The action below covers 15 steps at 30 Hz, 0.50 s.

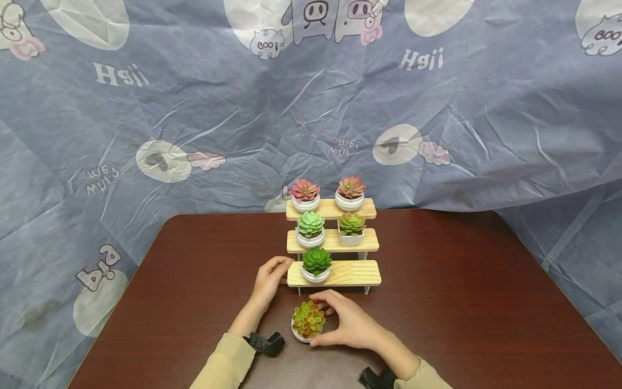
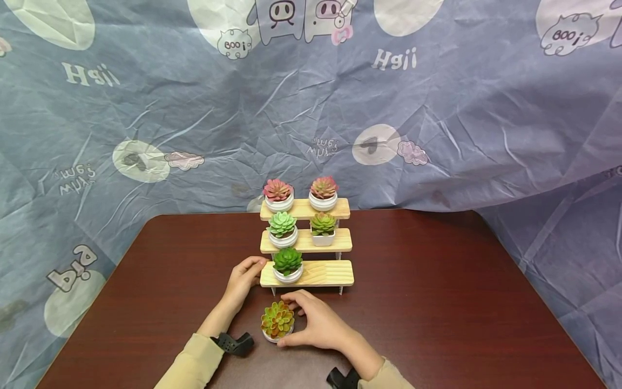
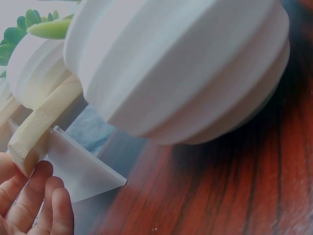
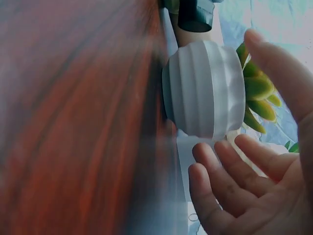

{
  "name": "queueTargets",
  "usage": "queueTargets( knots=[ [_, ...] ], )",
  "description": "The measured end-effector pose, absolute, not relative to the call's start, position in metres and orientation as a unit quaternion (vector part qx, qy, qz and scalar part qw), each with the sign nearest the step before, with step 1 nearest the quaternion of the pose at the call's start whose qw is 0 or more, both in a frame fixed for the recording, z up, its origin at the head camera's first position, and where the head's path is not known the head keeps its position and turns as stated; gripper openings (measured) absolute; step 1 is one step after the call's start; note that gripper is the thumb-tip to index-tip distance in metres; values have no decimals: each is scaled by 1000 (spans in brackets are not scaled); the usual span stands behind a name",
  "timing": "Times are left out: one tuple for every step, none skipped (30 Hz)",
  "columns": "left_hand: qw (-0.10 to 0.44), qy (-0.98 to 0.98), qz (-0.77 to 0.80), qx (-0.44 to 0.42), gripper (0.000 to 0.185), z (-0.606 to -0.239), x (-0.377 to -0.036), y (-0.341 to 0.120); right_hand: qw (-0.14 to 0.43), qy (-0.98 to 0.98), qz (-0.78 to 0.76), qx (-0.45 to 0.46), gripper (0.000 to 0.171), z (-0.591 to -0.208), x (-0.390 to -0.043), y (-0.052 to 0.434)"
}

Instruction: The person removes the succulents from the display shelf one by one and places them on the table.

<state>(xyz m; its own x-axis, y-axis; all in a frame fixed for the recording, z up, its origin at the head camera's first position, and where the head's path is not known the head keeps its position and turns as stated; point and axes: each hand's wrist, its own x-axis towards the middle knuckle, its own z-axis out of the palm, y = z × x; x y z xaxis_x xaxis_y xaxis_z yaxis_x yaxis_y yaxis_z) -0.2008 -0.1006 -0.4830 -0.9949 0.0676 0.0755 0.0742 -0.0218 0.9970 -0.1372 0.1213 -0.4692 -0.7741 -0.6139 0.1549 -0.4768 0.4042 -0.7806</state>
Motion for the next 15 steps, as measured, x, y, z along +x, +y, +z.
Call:
queueTargets(
  knots=[
    [3, -701, -711, -51, 24, -480, -199, -100, 78, 833, -438, -328, 80, -468, -137, 122],
    [2, -702, -710, -48, 23, -479, -199, -100, 78, 832, -439, -329, 80, -467, -137, 122],
    [2, -702, -711, -46, 23, -478, -198, -100, 79, 832, -440, -330, 80, -467, -137, 122],
    [3, -702, -711, -46, 23, -478, -198, -99, 79, 832, -440, -330, 80, -466, -138, 123],
    [5, -703, -710, -46, 23, -478, -198, -99, 78, 832, -439, -330, 81, -465, -138, 123],
    [5, -702, -711, -47, 23, -478, -198, -99, 78, 832, -438, -330, 80, -464, -138, 124],
    [5, -701, -711, -47, 23, -478, -198, -99, 77, 833, -437, -331, 80, -464, -138, 125],
    [5, -700, -712, -48, 23, -478, -198, -99, 76, 833, -437, -332, 79, -463, -139, 126],
    [4, -699, -713, -49, 23, -478, -198, -99, 74, 833, -437, -332, 78, -462, -139, 126],
    [3, -699, -714, -49, 22, -478, -198, -99, 70, 833, -436, -333, 77, -461, -140, 127],
    [2, -698, -714, -50, 22, -478, -198, -99, 66, 833, -436, -333, 77, -460, -140, 128],
    [1, -698, -715, -49, 22, -478, -198, -99, 63, 834, -437, -332, 76, -459, -140, 129],
    [0, -698, -715, -48, 22, -477, -198, -99, 59, 834, -438, -330, 75, -458, -141, 130],
    [0, -698, -715, -47, 22, -477, -198, -99, 54, 834, -439, -328, 75, -457, -141, 131],
    [-1, -698, -714, -46, 22, -477, -198, -99, 49, 836, -440, -325, 75, -456, -142, 131]
  ],
)
